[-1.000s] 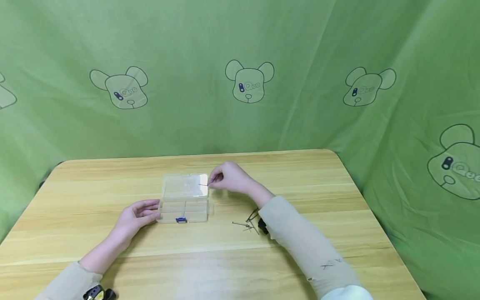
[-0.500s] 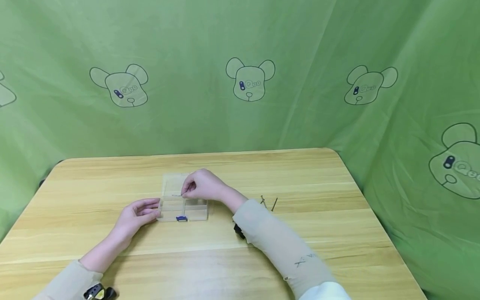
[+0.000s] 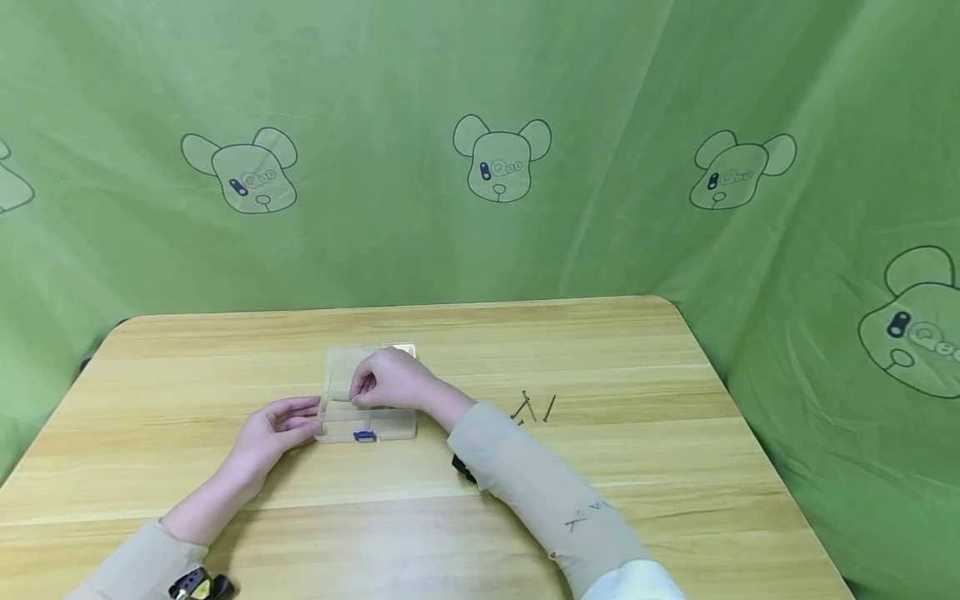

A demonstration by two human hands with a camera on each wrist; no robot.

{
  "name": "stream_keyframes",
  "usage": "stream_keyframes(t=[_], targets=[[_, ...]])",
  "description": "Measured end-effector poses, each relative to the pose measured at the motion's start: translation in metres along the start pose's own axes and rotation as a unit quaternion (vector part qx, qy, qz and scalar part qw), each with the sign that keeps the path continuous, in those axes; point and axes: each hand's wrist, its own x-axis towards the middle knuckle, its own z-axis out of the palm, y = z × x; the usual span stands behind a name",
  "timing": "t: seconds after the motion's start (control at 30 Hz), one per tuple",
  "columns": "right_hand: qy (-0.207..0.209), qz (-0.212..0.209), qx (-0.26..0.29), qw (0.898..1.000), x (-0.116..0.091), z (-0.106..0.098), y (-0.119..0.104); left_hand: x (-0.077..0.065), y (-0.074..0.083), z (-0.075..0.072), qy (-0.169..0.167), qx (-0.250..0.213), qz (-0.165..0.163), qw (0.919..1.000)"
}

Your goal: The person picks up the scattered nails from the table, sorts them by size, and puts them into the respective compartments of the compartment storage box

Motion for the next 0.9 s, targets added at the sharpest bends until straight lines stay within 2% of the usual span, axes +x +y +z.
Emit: stream_keyframes(t=[0.2,0.37,0.47,0.6,0.9], targets=[[-0.002,-0.004,-0.061,0.998,0.0036,0.0027,-0.0028,-0.0011,0.0006,0.0003,-0.002,0.000,0.001,1.0000],[0.001,-0.005,-0.131,0.991,0.0046,0.0048,-0.0073,-0.0007,-0.0009,0.0009,-0.003,0.006,0.008,0.9999],[0.001,-0.004,-0.142,0.990,0.0043,0.0058,-0.0083,-0.0002,-0.0021,0.0012,-0.003,0.008,0.010,0.9999],[0.004,0.003,-0.118,0.993,0.0037,0.0065,-0.0056,-0.0006,-0.0023,0.0014,-0.002,0.005,0.006,1.0000],[0.016,0.022,-0.016,0.999,-0.0022,-0.0012,0.0004,-0.0013,-0.0021,0.0026,0.005,-0.007,0.005,1.0000]])
